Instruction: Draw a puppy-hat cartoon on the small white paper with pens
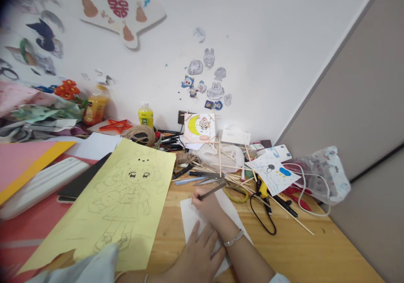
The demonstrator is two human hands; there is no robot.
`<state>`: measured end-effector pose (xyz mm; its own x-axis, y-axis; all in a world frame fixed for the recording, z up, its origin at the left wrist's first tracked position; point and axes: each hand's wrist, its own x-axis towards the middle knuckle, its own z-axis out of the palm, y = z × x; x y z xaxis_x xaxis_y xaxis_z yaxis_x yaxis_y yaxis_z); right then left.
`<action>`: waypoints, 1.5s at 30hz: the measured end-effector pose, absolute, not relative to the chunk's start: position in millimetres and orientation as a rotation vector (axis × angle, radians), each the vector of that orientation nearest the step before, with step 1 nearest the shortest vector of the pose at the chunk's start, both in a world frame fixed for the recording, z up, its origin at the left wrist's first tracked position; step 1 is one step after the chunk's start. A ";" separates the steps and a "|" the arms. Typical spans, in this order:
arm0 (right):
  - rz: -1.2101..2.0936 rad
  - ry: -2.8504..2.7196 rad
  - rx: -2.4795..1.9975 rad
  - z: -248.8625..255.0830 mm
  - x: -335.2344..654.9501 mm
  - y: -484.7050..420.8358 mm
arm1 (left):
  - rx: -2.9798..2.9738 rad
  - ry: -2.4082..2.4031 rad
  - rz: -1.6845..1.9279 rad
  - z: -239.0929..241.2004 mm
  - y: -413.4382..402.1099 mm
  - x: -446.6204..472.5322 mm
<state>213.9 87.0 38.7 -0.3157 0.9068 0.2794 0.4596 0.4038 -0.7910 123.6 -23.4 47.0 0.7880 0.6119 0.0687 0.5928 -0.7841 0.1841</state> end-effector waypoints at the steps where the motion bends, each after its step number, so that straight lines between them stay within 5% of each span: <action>1: 0.777 -1.933 -1.165 38.6 214.0 87.2 | 2.825 0.957 0.191 46.6 -23.4 123.5; 45: 0.843 -1.902 -1.215 41.4 212.6 84.2 | 2.778 0.942 0.130 50.9 -23.9 124.1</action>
